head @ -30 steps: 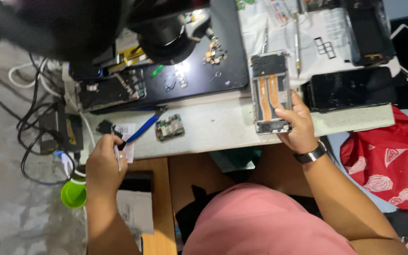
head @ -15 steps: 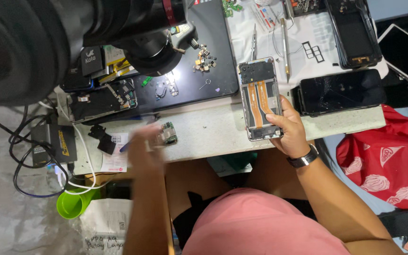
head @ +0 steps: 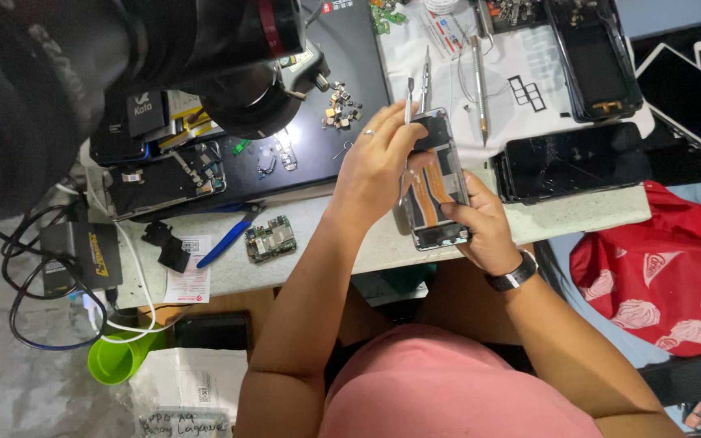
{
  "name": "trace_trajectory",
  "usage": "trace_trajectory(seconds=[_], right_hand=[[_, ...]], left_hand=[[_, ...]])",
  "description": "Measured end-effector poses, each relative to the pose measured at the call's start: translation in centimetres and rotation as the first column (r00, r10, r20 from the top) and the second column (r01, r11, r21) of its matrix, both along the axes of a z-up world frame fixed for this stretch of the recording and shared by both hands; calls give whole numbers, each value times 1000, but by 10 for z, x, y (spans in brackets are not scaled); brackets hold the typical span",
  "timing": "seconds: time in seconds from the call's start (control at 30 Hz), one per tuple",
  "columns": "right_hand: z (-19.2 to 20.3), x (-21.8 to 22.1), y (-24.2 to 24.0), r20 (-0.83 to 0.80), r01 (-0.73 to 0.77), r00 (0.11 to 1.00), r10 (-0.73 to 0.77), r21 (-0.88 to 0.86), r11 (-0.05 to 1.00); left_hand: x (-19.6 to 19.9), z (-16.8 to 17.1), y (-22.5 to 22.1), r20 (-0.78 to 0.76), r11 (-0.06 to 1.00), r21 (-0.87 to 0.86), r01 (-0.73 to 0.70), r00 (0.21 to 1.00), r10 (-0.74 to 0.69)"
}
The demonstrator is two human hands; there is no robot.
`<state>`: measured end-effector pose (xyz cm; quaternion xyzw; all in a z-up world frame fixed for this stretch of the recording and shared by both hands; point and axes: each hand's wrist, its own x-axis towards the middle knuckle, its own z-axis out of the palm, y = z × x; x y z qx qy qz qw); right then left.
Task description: The person uses a metal spudger to pry and separate the screen assembly from the frame of a disassembled smartphone. They carefully work along the edges to release the adhesive and lift the display, revealing the internal components.
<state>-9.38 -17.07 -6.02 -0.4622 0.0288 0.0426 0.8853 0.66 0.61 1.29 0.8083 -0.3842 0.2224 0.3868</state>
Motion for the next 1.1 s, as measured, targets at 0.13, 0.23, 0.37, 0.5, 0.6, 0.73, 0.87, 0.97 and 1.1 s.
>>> trace_trajectory(seconds=[0.13,0.23,0.37,0.5,0.6,0.73,0.87,0.97,1.1], right_hand=[[-2,-1,-4,-3,-14,1000,14,19,1000],[-4,-4,-5,14,-27,1000,27,15,1000],[-4,-4,-7,32,-37,999,36,18,999],[-4,-6,-9,29,-48,998,47,34,998],[-5,-7,-9,36,-45,998,44,18,999],[-4,-6,-9,30,-45,999,44,24,999],[-4,-6,-10,28,-48,998,47,18,999],[-5,-5,-10,39,-54,998,53,15,998],[-6,-5,-8,53,-42,998,40,43,998]], left_hand=[[9,-11,0,96,990,142,-11,995,-2],[11,-17,5,187,980,196,-21,982,-16],[12,-16,10,236,972,235,-15,971,-42],[10,-15,13,307,962,268,-46,951,-40],[8,-15,12,379,957,279,-78,925,-35],[8,-17,10,416,955,281,-95,909,-32],[7,-20,10,430,955,276,-106,903,-24],[7,-20,10,400,959,268,-86,916,-30],[7,-18,9,264,977,209,-30,964,-27]])
